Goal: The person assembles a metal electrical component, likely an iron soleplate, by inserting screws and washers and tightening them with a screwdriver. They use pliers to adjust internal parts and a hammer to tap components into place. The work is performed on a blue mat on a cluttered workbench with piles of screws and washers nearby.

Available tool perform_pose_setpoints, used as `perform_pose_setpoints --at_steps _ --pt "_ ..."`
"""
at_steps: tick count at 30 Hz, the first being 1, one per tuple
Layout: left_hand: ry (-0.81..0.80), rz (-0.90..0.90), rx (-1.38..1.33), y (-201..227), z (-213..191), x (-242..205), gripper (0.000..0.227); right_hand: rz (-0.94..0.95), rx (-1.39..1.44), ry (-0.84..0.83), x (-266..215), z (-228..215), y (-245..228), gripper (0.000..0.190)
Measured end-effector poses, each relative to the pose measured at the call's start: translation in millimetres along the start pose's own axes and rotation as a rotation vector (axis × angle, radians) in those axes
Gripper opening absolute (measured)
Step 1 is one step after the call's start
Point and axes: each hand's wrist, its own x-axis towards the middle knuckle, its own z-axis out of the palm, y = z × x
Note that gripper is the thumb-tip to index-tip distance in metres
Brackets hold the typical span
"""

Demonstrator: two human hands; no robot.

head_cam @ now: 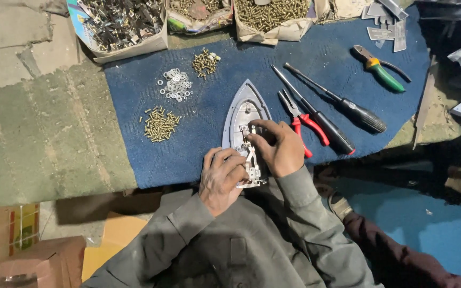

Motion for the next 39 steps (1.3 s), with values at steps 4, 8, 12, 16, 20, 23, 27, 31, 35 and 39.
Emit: perform_pose_setpoints --at_steps 4,8,12,16,20,23,27,31,35,39 --pt "0.003 0.001 -0.004 1 0 0 0.023 -0.063 0.083 0.008 -3 -4 3 0.029" --pt "0.034 0.027 0.021 -3 3 -4 0.021 -0.131 0.285 0.046 5 -8 4 0.021" --pt "0.069 0.029 0.036 1 4 0 0.022 -0.093 0.304 0.016 20 -6 -3 0.012" --pt "0.163 0.021 0.009 17 -15 17 0.025 -0.014 0.38 -0.177 34 -18 -9 0.015" --pt "0.149 0.098 0.088 1 4 2 0.021 0.069 0.383 -0.232 37 -26 -12 0.018" --pt "0.141 0.122 0.083 -3 5 0 0.02 0.063 0.243 -0.283 46 -32 -17 0.021" --pt "0.154 0.146 0.118 -5 9 4 0.02 -0.312 -0.138 0.01 32 -30 -76 0.037" --pt "0.12 0.083 0.194 14 -1 26 0.019 -0.412 -0.118 -0.219 57 61 -104 0.02" --pt "0.062 0.019 0.215 25 -4 34 0.019 -0.43 -0.345 -0.314 77 115 -111 0.029" --pt "-0.005 0.011 0.178 30 -7 35 0.019 -0.43 -0.305 -0.288 80 120 -104 0.014"
